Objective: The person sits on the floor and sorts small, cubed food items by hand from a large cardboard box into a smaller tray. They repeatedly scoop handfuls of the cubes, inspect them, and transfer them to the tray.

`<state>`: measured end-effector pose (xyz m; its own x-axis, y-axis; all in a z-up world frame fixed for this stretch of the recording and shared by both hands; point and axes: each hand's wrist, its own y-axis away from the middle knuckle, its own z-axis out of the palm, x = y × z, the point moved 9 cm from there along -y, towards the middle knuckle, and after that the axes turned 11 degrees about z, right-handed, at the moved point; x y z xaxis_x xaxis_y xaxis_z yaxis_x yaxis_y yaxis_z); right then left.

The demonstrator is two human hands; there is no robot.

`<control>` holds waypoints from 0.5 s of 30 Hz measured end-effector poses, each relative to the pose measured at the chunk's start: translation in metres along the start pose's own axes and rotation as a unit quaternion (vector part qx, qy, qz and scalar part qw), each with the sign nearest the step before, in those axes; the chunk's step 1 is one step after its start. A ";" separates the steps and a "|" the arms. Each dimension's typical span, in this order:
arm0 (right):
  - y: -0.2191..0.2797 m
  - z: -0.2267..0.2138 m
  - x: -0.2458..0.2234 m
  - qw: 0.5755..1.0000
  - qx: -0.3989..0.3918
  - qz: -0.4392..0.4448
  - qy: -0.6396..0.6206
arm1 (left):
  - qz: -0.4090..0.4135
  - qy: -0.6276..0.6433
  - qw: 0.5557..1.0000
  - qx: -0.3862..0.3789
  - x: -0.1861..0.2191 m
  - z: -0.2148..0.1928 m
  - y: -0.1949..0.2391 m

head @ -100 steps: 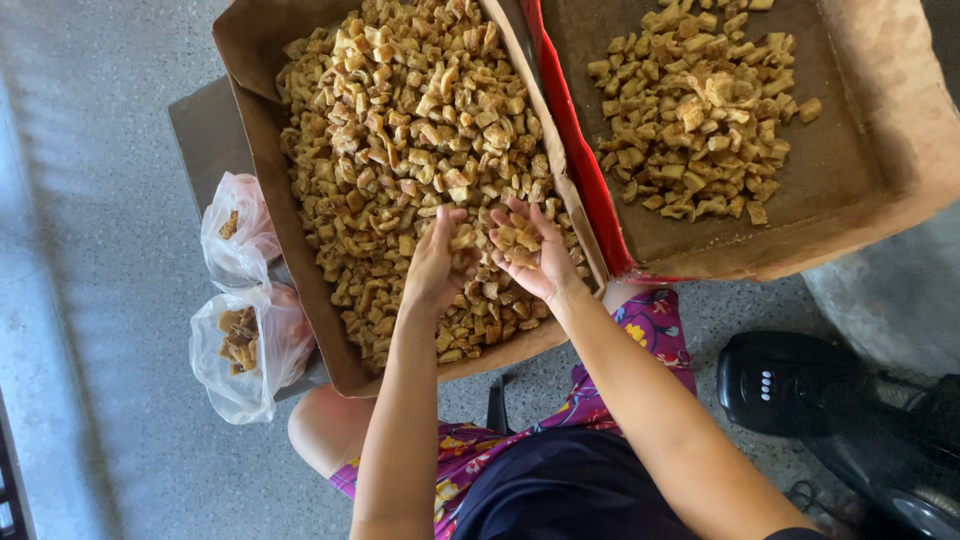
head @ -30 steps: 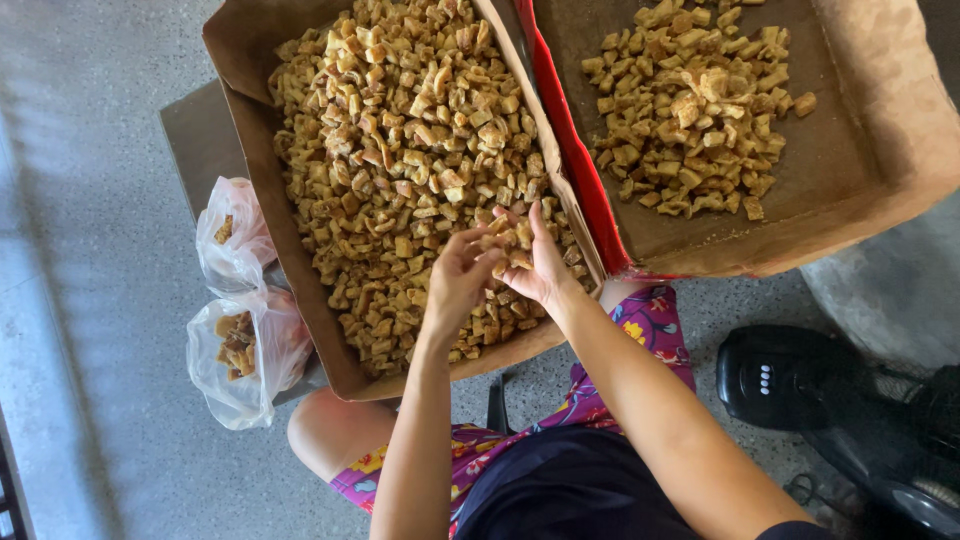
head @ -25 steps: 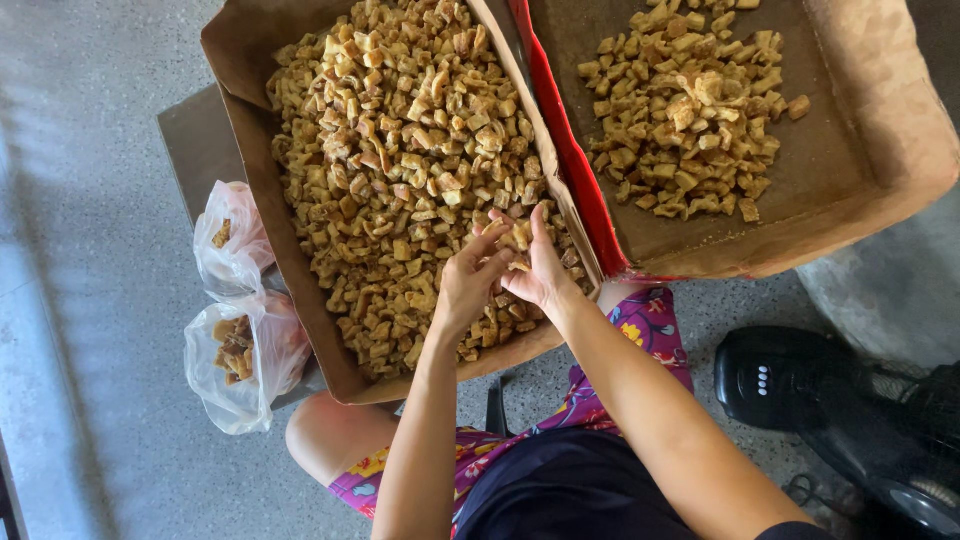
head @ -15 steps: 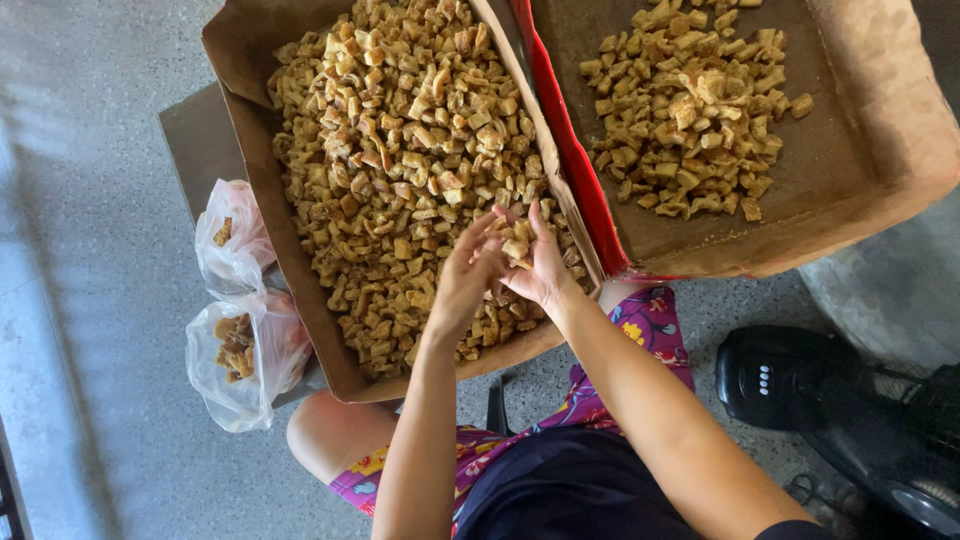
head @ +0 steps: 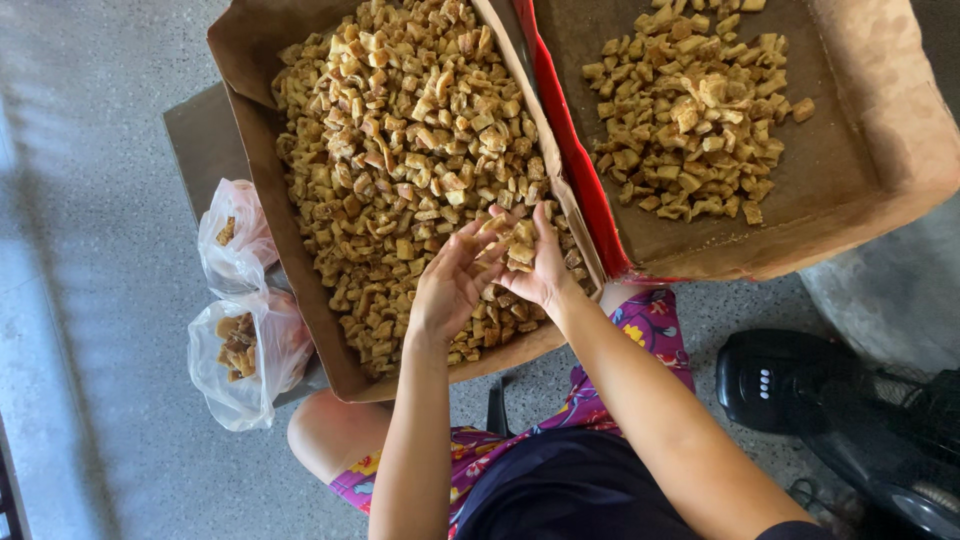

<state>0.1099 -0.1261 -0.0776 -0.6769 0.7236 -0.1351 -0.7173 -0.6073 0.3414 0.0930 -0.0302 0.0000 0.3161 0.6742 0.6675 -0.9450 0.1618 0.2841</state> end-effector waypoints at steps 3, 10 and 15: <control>-0.001 -0.003 0.004 1.000 0.003 0.017 0.023 | 0.029 -0.182 0.983 -0.009 0.010 0.016 -0.004; 0.004 0.021 0.004 0.998 -0.045 0.018 0.044 | -0.086 -0.553 0.829 -0.005 0.029 0.037 -0.012; 0.001 0.012 0.004 0.999 -0.030 0.025 -0.006 | 0.160 -0.624 0.757 0.104 0.069 -0.028 -0.009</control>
<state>0.1085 -0.1193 -0.0665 -0.7103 0.6955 -0.1088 -0.6916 -0.6607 0.2918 0.1211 0.0356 0.0241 0.0284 -0.5733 0.8189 -0.9974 -0.0708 -0.0150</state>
